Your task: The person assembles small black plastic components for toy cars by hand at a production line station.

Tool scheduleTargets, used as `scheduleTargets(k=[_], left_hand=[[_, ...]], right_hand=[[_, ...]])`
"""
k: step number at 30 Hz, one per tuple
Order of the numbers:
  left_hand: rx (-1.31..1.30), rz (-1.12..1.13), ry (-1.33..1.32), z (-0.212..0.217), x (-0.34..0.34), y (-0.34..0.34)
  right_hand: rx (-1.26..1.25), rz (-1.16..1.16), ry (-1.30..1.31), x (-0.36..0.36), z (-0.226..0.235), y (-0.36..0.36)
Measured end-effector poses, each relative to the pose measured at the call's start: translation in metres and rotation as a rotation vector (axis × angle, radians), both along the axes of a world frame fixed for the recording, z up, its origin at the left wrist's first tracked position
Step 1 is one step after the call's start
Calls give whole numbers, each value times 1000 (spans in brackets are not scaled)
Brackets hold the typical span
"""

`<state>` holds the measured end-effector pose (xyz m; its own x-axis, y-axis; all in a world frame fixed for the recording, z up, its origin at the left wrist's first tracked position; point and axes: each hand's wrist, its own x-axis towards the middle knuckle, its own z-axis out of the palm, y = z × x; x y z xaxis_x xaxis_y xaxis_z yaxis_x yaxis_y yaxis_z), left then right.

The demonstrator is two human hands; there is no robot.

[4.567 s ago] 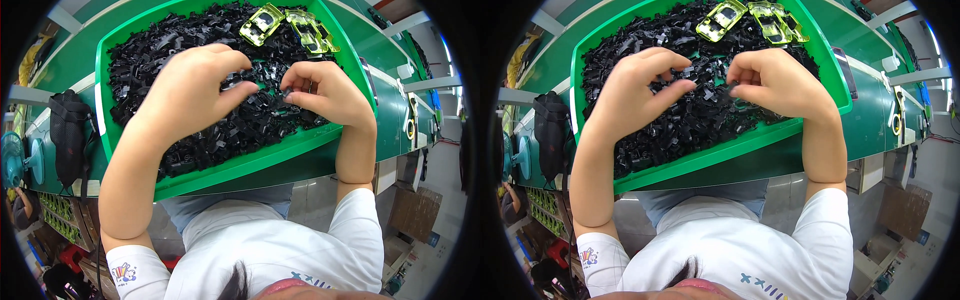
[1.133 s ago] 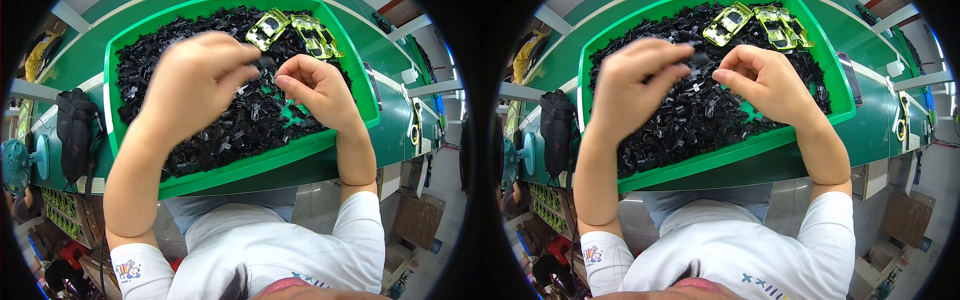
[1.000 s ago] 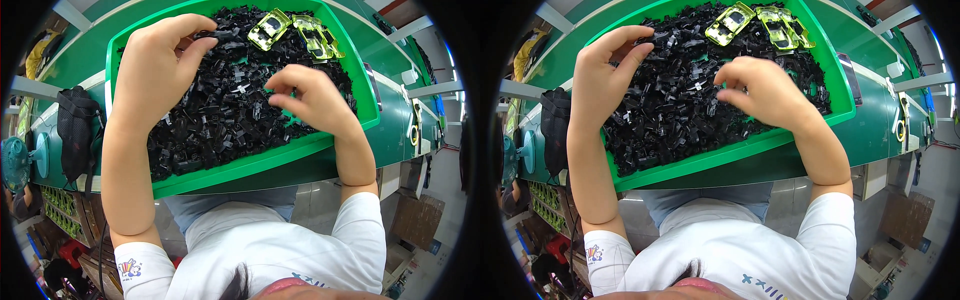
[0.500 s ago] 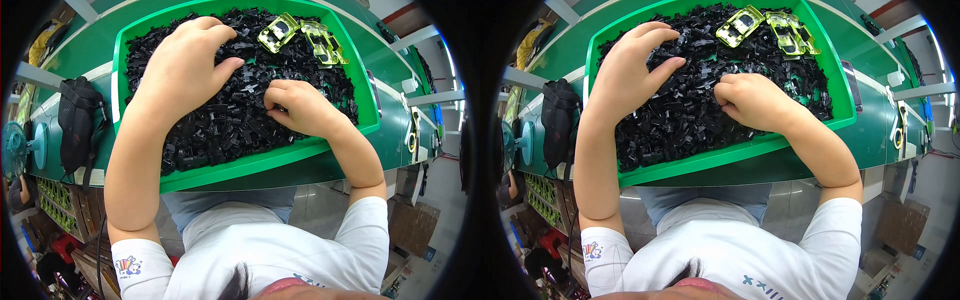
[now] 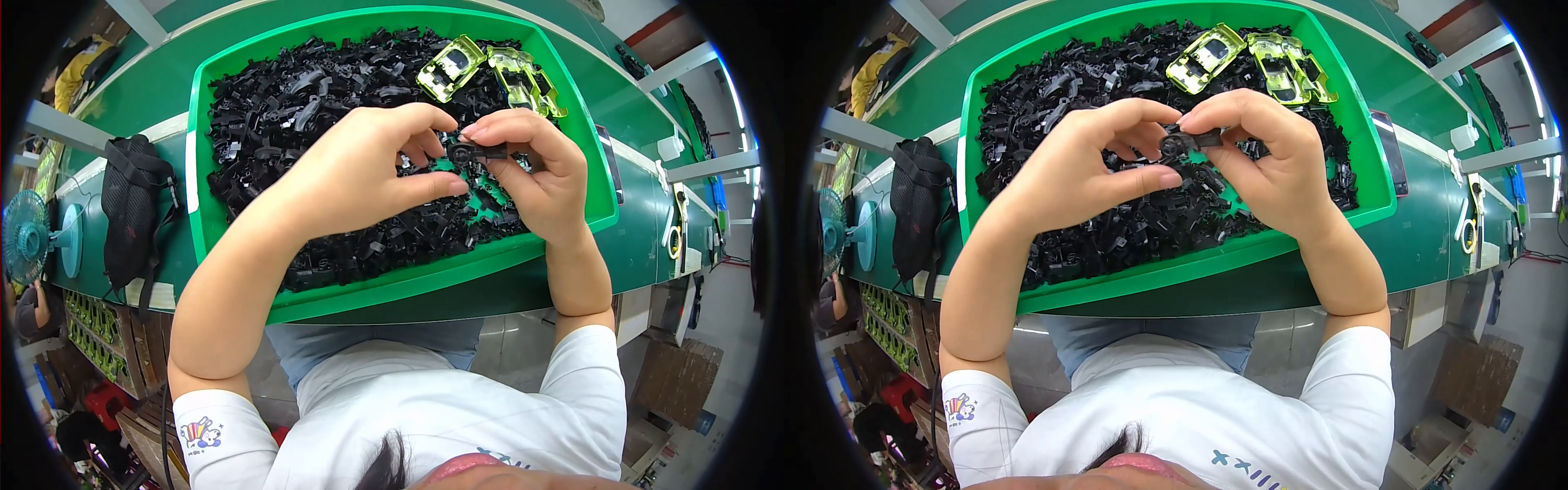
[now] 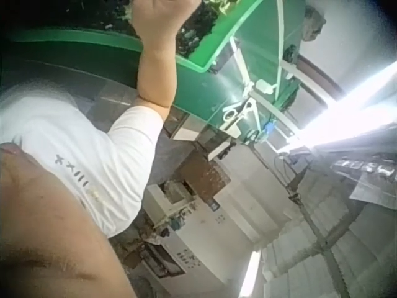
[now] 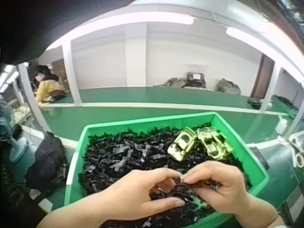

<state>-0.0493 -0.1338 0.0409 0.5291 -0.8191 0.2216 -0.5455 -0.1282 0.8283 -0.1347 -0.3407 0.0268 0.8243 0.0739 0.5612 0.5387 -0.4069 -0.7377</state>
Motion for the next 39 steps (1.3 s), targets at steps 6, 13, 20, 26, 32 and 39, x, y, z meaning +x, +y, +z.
scheduleTargets(k=[6,13,20,26,32,39], left_hand=[[-143,61,-4,-9,-7,-7],[-217,109,-326,-7,-6,-5],[-138,139,-475,-5,-3,-4],[-121,114,-433,-9,-4,-6],[-125,99,-364,-9,-4,-6],[-110,109,-322,-8,-6,-7]], right_hand=[[-132,-39,-75,1,2,4],[-31,-80,84,-2,2,12],[161,0,298,-5,5,2],[125,0,198,-4,1,2],[132,-15,192,-5,1,4],[108,-23,163,-4,-1,4]])
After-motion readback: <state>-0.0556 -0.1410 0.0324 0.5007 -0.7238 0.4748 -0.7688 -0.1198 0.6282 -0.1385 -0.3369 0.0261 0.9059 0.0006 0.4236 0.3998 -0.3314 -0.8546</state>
